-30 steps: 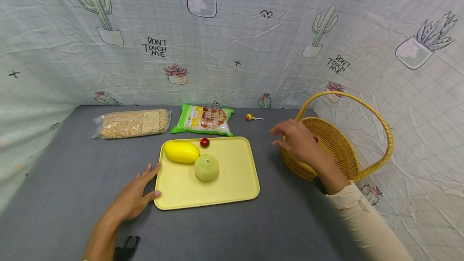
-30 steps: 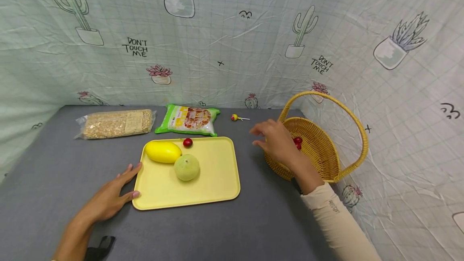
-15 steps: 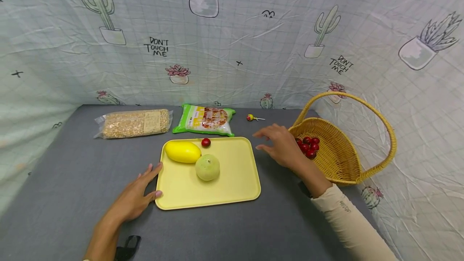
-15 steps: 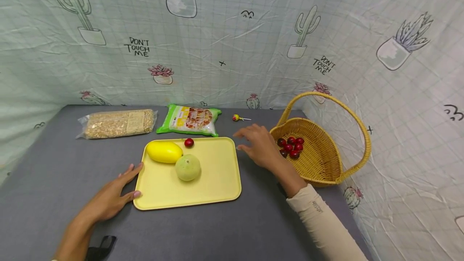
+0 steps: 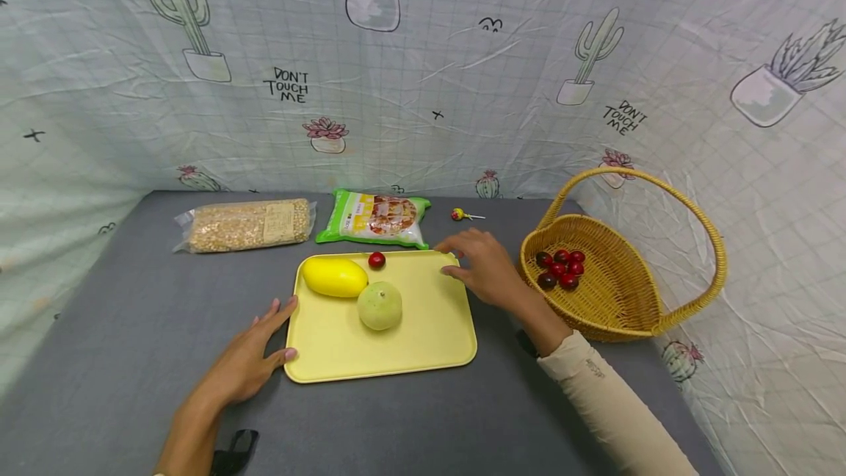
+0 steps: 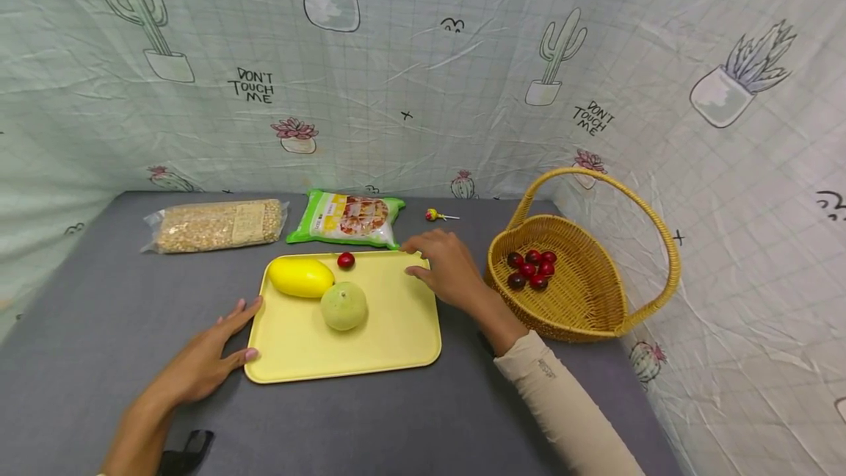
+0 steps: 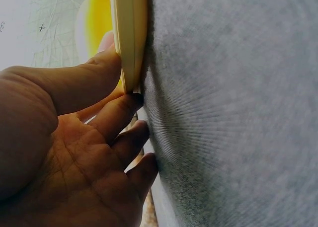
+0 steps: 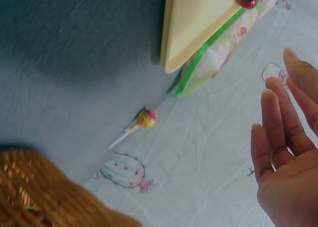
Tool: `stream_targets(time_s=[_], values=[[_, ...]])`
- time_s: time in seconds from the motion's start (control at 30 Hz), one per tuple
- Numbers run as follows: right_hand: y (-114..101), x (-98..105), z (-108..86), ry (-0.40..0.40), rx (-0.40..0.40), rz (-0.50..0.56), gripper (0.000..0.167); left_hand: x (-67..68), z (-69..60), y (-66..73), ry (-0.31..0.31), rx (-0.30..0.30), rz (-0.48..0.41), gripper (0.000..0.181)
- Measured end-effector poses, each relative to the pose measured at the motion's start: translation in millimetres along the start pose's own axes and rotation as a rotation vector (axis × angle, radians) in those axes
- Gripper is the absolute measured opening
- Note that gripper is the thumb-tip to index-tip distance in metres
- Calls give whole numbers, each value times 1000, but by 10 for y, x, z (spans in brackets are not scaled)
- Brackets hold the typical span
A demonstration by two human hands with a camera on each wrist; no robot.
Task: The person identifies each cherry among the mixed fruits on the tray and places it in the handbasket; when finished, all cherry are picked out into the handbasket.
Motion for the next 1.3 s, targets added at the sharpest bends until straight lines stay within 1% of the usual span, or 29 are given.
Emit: stream_targets(time_s=[0.23, 0.47, 0.83, 1.1, 1.3], values=[[-9, -146, 111, -31, -34, 8, 32, 2, -6, -6, 1, 0, -13, 90], [-24, -280, 211, -73, -58, 29, 34, -4, -5, -17, -6, 10, -15, 90], [-87, -469, 385, -153, -69, 6, 35, 18, -12, -10, 2, 6, -14, 90], [-104, -582, 521, -195, -71, 47, 37, 19, -5, -7, 5, 6, -5, 91], [-121, -664, 584, -232, -79, 42, 37, 20, 0, 4, 4, -3, -3, 90]])
Point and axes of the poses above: each hand's wrist, its own z-axis towards the middle knuckle, its own x-axis out of the back of the hand, y = z × x, the point moved 7 cm from there along z, towards the middle knuckle, and after that the axes turned 10 degrees about z, right-handed, at the moved point
